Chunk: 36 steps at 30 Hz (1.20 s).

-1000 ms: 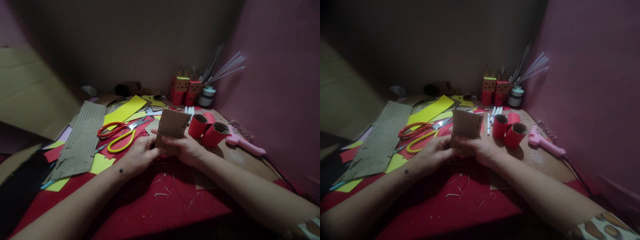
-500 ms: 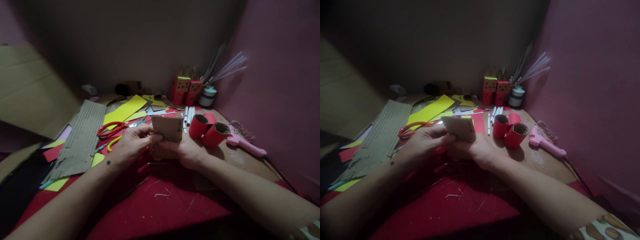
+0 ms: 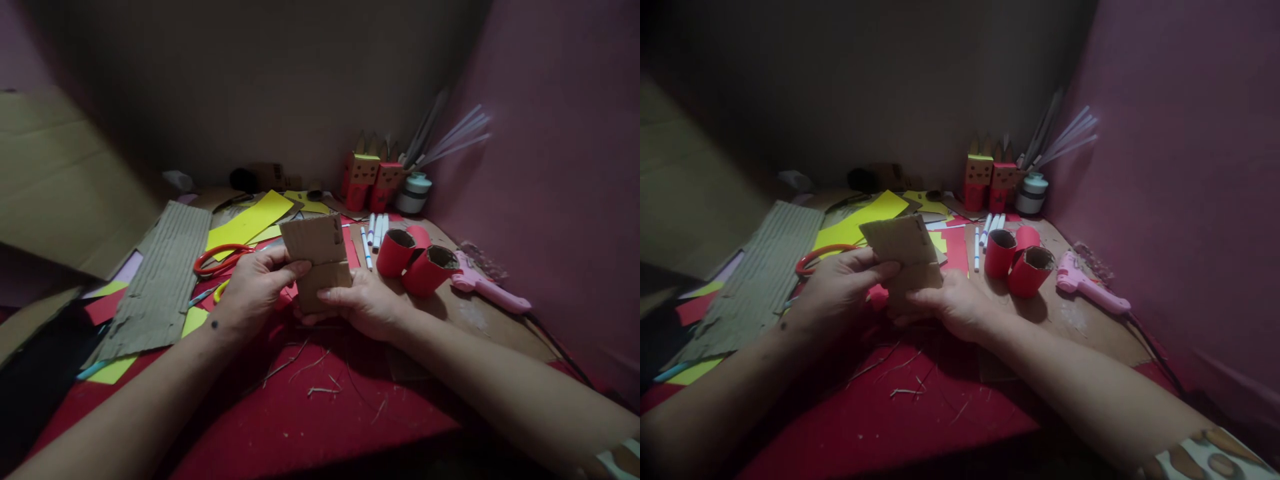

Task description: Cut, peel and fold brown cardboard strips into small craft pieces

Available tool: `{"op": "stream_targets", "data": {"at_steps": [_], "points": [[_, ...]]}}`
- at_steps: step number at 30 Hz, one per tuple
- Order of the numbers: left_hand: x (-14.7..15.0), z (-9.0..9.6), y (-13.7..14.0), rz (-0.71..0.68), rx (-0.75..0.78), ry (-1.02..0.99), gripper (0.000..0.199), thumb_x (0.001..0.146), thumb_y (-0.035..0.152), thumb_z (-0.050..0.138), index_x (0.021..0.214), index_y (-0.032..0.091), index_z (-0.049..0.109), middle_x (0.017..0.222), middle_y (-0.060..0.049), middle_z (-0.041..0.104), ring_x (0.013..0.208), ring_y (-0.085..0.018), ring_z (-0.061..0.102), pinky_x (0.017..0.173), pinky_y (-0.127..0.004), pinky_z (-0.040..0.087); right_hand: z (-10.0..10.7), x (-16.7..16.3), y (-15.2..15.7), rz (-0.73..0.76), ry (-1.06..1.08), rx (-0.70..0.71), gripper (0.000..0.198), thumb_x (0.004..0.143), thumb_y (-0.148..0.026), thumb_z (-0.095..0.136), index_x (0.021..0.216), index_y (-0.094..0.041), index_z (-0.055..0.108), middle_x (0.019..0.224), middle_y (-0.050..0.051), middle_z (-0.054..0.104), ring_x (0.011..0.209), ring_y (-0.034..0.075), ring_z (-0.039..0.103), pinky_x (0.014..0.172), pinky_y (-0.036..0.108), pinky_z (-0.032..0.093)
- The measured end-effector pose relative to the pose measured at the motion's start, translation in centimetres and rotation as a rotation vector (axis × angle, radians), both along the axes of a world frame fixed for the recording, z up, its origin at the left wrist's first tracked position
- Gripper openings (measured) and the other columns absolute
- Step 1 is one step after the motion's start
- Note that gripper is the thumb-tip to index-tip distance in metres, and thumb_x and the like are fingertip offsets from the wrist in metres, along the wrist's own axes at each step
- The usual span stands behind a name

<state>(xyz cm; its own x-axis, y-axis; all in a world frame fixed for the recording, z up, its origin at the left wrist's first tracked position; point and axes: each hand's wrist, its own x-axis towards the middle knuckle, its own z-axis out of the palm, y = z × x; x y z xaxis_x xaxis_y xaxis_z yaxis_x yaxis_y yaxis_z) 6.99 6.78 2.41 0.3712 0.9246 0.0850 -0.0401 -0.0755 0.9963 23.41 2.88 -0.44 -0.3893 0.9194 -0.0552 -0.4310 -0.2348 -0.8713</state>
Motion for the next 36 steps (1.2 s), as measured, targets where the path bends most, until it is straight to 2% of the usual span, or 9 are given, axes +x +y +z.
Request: {"op": "stream_targets", "data": {"at_steps": [4,6,10,16,19,22,24,28,36], "points": [[0.5,-1.1,-0.1,-0.175,-0.245,-0.160,0.027,0.076,0.034,0.069,0.096,0.016,0.072,0.089,-0.008,0.073,0.076,-0.020,0.064,0.068,-0.029,0.050,-0.2,-0.1,0.0,-0.009,-0.036,0.008,0.027,0.066,-0.022,0.076,0.089,-0.012,0.067,0.074,0.006,0.070,0.070,0.019,0.068,0.075,0.038,0.056],[1.0,-1.3,-0.4,-0.186,-0.309,-0.191,0.024,0.074,0.030,0.071,0.093,0.016,0.072,0.086,-0.007,0.074,0.075,-0.019,0.065,0.068,-0.029,0.051,-0.3,-0.1,0.0,-0.004,-0.056,0.019,0.024,0.067,-0.023,0.075,0.087,-0.012,0.068,0.071,0.005,0.069,0.068,0.019,0.068,0.074,0.038,0.056],[1.6,-1.1,-1.1,-0.089,-0.288,-0.195,0.022,0.067,0.020,0.074,0.088,0.017,0.072,0.082,-0.004,0.074,0.072,-0.018,0.065,0.067,-0.028,0.051,-0.4,-0.4,-0.1,0.007,-0.082,0.002,0.021,0.067,-0.023,0.075,0.084,-0.013,0.069,0.068,0.004,0.068,0.065,0.018,0.067,0.074,0.039,0.055],[1.4,-0.9,-0.8,-0.042,-0.240,-0.226,0.028,0.066,0.020,0.075,0.093,0.015,0.072,0.089,-0.006,0.074,0.077,-0.022,0.067,0.073,-0.033,0.052,0.4,0.3,-0.3,0.002,-0.162,-0.018,0.022,0.069,-0.030,0.075,0.082,-0.014,0.067,0.071,0.004,0.067,0.068,0.018,0.065,0.073,0.038,0.054],[0.9,-0.9,-0.3,-0.046,-0.270,-0.233,0.028,0.067,0.022,0.075,0.093,0.013,0.072,0.089,-0.009,0.074,0.077,-0.024,0.068,0.076,-0.036,0.053,1.2,0.9,-0.2,-0.167,-0.362,0.116,0.024,0.074,-0.037,0.070,0.080,-0.014,0.068,0.070,0.004,0.064,0.063,0.014,0.060,0.062,0.030,0.052],[0.7,-0.8,-0.1,-0.032,-0.273,-0.220,0.031,0.065,0.021,0.076,0.095,0.013,0.072,0.091,-0.010,0.074,0.080,-0.025,0.068,0.077,-0.036,0.053,1.8,1.0,-0.1,-0.356,-0.396,0.251,0.024,0.070,-0.035,0.073,0.084,-0.017,0.067,0.076,0.001,0.062,0.063,0.011,0.056,0.056,0.026,0.049],[0.6,-0.9,-0.1,-0.063,-0.244,-0.151,0.031,0.067,0.024,0.076,0.096,0.014,0.072,0.091,-0.009,0.075,0.082,-0.025,0.067,0.077,-0.035,0.052,1.8,0.9,-0.2,-0.365,-0.406,0.274,0.024,0.069,-0.035,0.073,0.085,-0.018,0.066,0.077,0.000,0.063,0.064,0.011,0.056,0.055,0.025,0.047],[0.7,-1.1,-0.5,-0.108,-0.183,-0.039,0.026,0.069,0.029,0.074,0.092,0.017,0.074,0.089,-0.005,0.075,0.086,-0.024,0.067,0.077,-0.032,0.052,1.4,0.8,-0.3,-0.362,-0.440,0.303,0.016,0.074,-0.033,0.068,0.071,-0.017,0.064,0.065,-0.002,0.058,0.059,0.010,0.051,0.054,0.024,0.042],[1.5,-1.3,-0.8,-0.117,-0.260,-0.174,0.026,0.066,0.027,0.078,0.090,0.018,0.074,0.087,-0.004,0.075,0.080,-0.020,0.068,0.073,-0.028,0.053,1.8,0.4,-0.5,-0.504,-0.460,0.317,0.020,0.072,-0.027,0.066,0.058,-0.017,0.057,0.056,-0.004,0.051,0.055,0.009,0.043,0.050,0.024,0.034]]}}
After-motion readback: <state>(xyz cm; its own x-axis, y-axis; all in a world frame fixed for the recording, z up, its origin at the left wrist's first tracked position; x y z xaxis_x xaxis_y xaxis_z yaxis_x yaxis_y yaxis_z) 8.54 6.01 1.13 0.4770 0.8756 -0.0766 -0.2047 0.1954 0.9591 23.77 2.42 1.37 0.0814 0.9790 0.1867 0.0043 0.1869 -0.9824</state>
